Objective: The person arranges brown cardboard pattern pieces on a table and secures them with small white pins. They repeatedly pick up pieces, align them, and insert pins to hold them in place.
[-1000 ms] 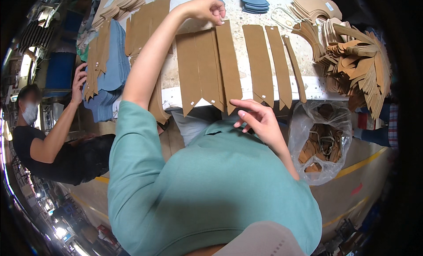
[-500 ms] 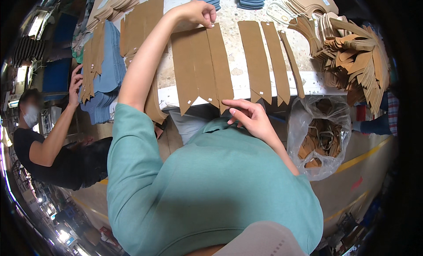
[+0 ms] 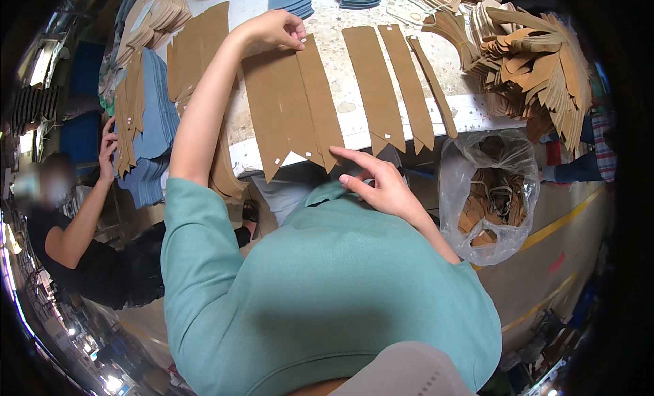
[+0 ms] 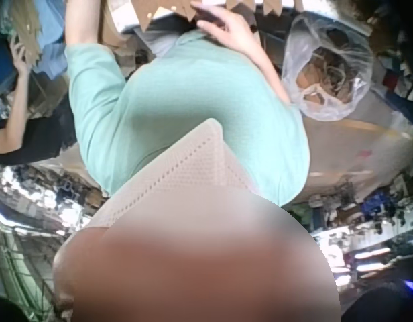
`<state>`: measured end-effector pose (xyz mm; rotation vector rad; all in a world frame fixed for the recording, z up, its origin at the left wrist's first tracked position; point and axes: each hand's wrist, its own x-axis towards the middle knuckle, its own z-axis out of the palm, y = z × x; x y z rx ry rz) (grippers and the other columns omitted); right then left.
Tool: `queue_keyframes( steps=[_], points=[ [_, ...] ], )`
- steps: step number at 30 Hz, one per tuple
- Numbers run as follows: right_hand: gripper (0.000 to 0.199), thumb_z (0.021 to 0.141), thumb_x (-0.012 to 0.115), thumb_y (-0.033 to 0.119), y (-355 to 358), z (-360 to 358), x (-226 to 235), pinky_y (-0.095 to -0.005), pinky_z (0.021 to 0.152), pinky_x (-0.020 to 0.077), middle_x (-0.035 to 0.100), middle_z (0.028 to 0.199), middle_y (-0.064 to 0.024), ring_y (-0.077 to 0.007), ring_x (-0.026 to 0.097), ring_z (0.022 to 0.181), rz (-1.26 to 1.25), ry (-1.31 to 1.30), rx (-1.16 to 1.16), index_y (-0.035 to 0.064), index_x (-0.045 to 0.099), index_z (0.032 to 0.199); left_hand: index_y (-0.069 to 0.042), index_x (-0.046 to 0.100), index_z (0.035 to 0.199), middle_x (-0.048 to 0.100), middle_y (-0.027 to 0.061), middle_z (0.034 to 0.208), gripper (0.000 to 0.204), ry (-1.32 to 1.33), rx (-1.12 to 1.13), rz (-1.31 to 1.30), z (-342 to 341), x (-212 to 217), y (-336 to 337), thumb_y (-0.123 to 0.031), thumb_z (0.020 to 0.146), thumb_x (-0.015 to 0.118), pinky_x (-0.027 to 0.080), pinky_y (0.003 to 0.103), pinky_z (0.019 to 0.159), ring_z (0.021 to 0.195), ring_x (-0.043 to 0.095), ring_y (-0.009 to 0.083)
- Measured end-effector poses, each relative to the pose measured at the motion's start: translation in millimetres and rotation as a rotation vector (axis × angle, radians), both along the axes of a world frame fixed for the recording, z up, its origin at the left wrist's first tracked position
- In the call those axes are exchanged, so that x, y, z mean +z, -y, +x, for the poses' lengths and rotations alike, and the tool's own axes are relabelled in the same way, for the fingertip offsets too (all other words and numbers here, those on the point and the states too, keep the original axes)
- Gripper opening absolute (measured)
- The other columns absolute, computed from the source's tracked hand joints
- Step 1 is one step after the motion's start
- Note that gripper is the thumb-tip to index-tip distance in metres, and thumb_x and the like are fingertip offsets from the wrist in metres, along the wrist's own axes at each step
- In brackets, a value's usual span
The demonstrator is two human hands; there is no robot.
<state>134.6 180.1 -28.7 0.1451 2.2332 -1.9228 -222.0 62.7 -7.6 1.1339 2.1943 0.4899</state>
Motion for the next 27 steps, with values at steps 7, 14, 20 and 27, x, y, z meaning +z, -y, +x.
queue_keyframes(
  steps=[7,14,20,27],
  points=[
    [0.031,0.096,0.06,0.014,-11.2,3.5,8.6,-0.0202,0.061,0.0513,0.064,0.117,-0.0084,-0.0112,0.069,0.081,-0.221,0.07,-0.034,0.0033,0.064,0.125,-0.005,0.067,0.092,0.063,-0.0038,0.081,0.017,0.091,-0.045,0.058,-8.9,9.6,-2.1,-0.019,0.087,0.074,0.045,0.022,0.075,0.077,0.055,0.0053],
    [0.03,0.099,0.054,0.016,-59.2,31.5,23.3,-0.0169,0.053,0.0469,0.065,0.117,-0.0081,-0.0125,0.071,0.081,-0.165,-0.033,-0.373,0.0014,0.065,0.123,-0.005,0.069,0.1,0.066,-0.0033,0.082,0.025,-0.025,-0.062,0.33,2.2,21.0,-81.4,-0.023,0.085,0.076,0.047,0.022,0.073,0.078,0.059,0.0048],
    [0.03,0.099,0.055,0.017,-85.3,43.3,7.5,-0.016,0.053,0.0465,0.066,0.115,-0.0079,-0.0118,0.071,0.079,-0.154,-0.015,-0.522,-0.0003,0.065,0.123,-0.007,0.069,0.099,0.067,-0.0032,0.078,0.025,-0.084,-0.071,0.313,18.7,0.3,-137.1,-0.02,0.08,0.079,0.047,0.024,0.069,0.073,0.058,0.0054],
    [0.032,0.1,0.055,0.018,-89.3,45.0,-7.5,-0.0166,0.053,0.0472,0.069,0.112,-0.0078,-0.0119,0.071,0.081,-0.153,0.022,-0.548,-0.001,0.064,0.123,-0.007,0.069,0.097,0.067,-0.0024,0.076,0.023,-0.085,-0.058,0.291,18.3,-18.2,-142.5,-0.018,0.08,0.079,0.048,0.024,0.068,0.072,0.059,0.0067]
  ],
)
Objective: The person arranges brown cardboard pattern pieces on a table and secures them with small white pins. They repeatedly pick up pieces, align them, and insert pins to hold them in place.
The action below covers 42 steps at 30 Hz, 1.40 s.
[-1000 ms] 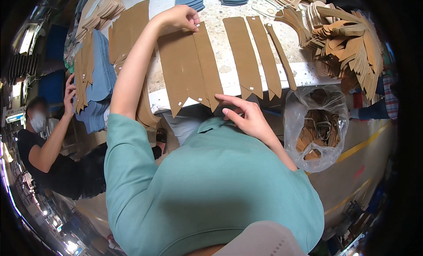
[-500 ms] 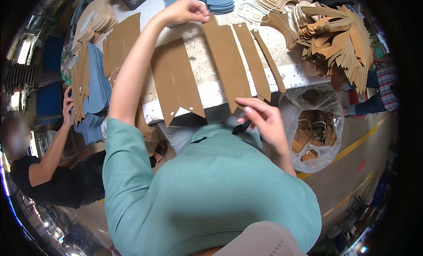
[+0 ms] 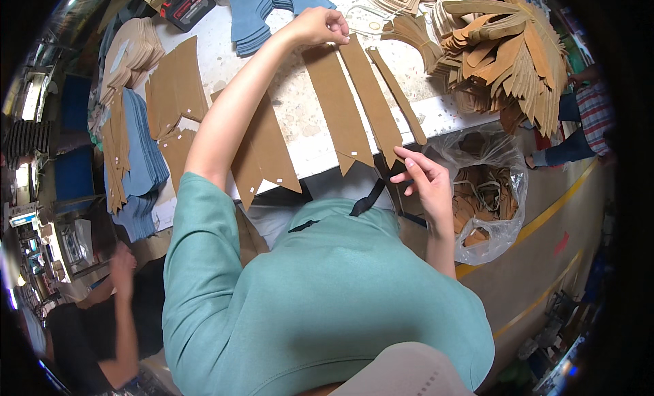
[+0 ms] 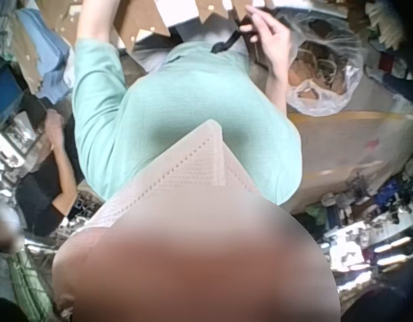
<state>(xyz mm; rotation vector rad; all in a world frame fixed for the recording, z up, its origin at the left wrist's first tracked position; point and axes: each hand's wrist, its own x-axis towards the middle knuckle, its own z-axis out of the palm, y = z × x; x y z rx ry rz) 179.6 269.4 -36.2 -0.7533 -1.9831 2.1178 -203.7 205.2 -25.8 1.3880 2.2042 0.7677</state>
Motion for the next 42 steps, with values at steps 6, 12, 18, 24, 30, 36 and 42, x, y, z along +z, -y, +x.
queue_keyframes(
  steps=[6,12,18,24,30,36,42],
  points=[
    [0.025,0.097,0.059,0.013,5.6,-1.3,0.7,-0.0171,0.052,0.0429,0.068,0.096,-0.0028,-0.0047,0.061,0.065,0.174,0.072,-0.022,0.003,0.067,0.118,-0.009,0.07,0.093,0.067,-0.0016,0.074,0.022,-0.123,0.015,0.04,9.7,0.5,-0.2,-0.022,0.078,0.08,0.049,0.027,0.066,0.069,0.061,0.01],
    [0.023,0.095,0.059,0.009,21.7,-3.0,12.4,-0.0187,0.061,0.0444,0.066,0.089,-0.0001,-0.0033,0.056,0.07,0.06,0.035,0.305,0.0011,0.066,0.116,-0.006,0.066,0.084,0.068,0.0055,0.073,0.018,-0.161,0.102,0.091,-12.7,24.3,55.6,-0.022,0.08,0.074,0.05,0.031,0.063,0.067,0.062,0.0148],
    [0.048,0.091,0.062,0.006,67.1,-37.9,-4.2,-0.0237,0.08,0.0484,0.055,0.135,-0.0078,-0.0077,0.058,0.088,-0.098,-0.097,0.763,0.0034,0.05,0.138,-0.007,0.072,0.089,0.068,0.0008,0.075,0.023,-0.108,0.011,-0.295,-36.1,39.7,151.4,-0.026,0.079,0.079,0.049,0.026,0.067,0.068,0.061,0.0105],
    [0.045,0.093,0.063,0.01,85.6,-54.7,-9.3,-0.0255,0.085,0.048,0.055,0.132,-0.0079,-0.0103,0.058,0.09,-0.173,-0.101,0.798,0.007,0.054,0.137,-0.004,0.065,0.091,0.065,0.0015,0.072,0.024,-0.021,0.064,-0.403,-13.0,24.3,172.5,-0.016,0.077,0.081,0.049,0.026,0.065,0.07,0.06,0.0095],
    [0.045,0.093,0.062,0.01,82.4,-53.8,18.4,-0.0248,0.082,0.0491,0.053,0.134,-0.0101,-0.0085,0.059,0.089,-0.184,-0.108,0.82,0.0043,0.054,0.137,-0.007,0.064,0.099,0.068,0.001,0.076,0.028,0.081,0.023,-0.186,-30.9,24.4,183.1,-0.016,0.077,0.08,0.048,0.027,0.066,0.075,0.062,0.0101],
    [0.047,0.096,0.061,0.015,109.9,-71.3,15.0,-0.0201,0.068,0.0486,0.048,0.139,-0.0063,-0.0048,0.06,0.09,-0.389,-0.07,0.967,0.0073,0.051,0.141,-0.001,0.062,0.106,0.068,0.0073,0.083,0.04,0.271,0.093,-0.233,-54.6,29.1,218.9,-0.009,0.073,0.083,0.054,0.029,0.059,0.067,0.063,0.0147],
    [0.047,0.098,0.056,0.017,124.3,-81.5,-8.8,-0.0205,0.067,0.0451,0.057,0.129,-0.0039,-0.0082,0.063,0.097,-0.384,0.055,1.067,0.0094,0.047,0.144,-0.008,0.065,0.102,0.069,0.0004,0.079,0.029,0.003,0.052,-0.406,-52.1,20.7,226.0,-0.016,0.078,0.079,0.047,0.027,0.067,0.076,0.062,0.0096]
  ],
)
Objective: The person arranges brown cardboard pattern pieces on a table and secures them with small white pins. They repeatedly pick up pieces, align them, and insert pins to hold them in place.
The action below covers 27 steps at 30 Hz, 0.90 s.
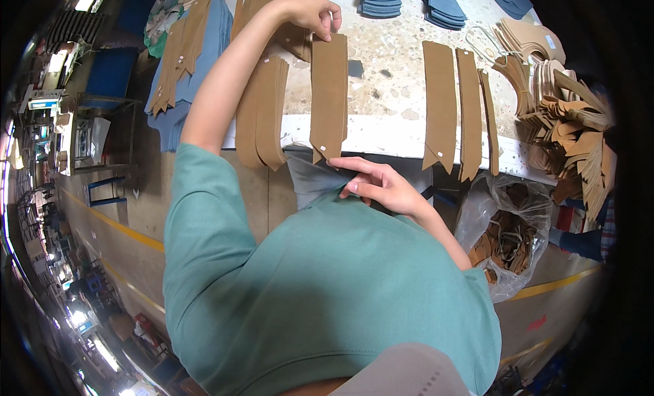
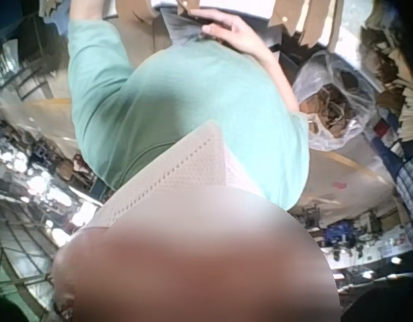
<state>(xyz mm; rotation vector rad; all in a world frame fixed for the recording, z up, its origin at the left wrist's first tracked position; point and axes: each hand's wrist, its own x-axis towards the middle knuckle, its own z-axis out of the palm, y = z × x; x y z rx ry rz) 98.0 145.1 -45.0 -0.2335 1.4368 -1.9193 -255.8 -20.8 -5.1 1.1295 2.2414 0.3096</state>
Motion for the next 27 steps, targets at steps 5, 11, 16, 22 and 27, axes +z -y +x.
queue_keyframes(
  steps=[5,11,16,22,27],
  points=[
    [0.046,0.098,0.055,0.017,-2.3,3.1,-6.9,-0.0207,0.067,0.0454,0.056,0.132,-0.0013,-0.0081,0.063,0.095,0.055,-0.02,-0.021,0.009,0.048,0.143,0.002,0.06,0.105,0.066,0.0099,0.081,0.04,0.183,0.048,0.069,-7.5,-20.5,2.5,-0.002,0.072,0.082,0.057,0.03,0.056,0.065,0.063,0.0167],
    [0.057,0.094,0.062,0.014,7.4,-0.7,-14.3,-0.0269,0.094,0.0461,0.045,0.147,-0.0063,-0.0117,0.056,0.105,-0.106,-0.052,-0.069,0.0074,0.042,0.147,0.002,0.062,0.101,0.064,0.0078,0.078,0.039,0.221,0.146,0.117,-8.5,-33.0,4.0,-0.002,0.07,0.084,0.056,0.03,0.056,0.068,0.062,0.016],
    [0.058,0.096,0.061,0.014,19.3,-8.2,-17.5,-0.0276,0.098,0.0433,0.049,0.143,-0.0019,-0.0114,0.055,0.112,-0.203,0.081,-0.033,0.0075,0.038,0.149,-0.002,0.064,0.1,0.066,0.0046,0.082,0.035,0.136,0.111,0.02,8.2,-15.7,6.1,-0.011,0.073,0.084,0.053,0.029,0.06,0.069,0.061,0.0137],
    [0.059,0.094,0.062,0.018,-8.4,3.6,4.9,-0.0265,0.093,0.0419,0.049,0.139,-0.0065,-0.0116,0.055,0.115,-0.135,0.069,-0.025,0.0073,0.04,0.149,-0.009,0.07,0.099,0.069,-0.0005,0.081,0.026,0.07,-0.032,0.035,15.1,5.7,-15.5,-0.022,0.079,0.08,0.05,0.027,0.072,0.077,0.063,0.0104],
    [0.058,0.092,0.062,0.016,-55.2,33.9,32.9,-0.0248,0.09,0.0447,0.05,0.14,-0.0092,-0.0137,0.058,0.113,-0.048,-0.067,-0.304,-0.0027,0.043,0.144,-0.005,0.066,0.097,0.067,0.0018,0.084,0.026,0.225,-0.059,0.31,14.5,9.6,-91.3,-0.02,0.08,0.079,0.05,0.027,0.074,0.079,0.061,0.0111]
  ],
)
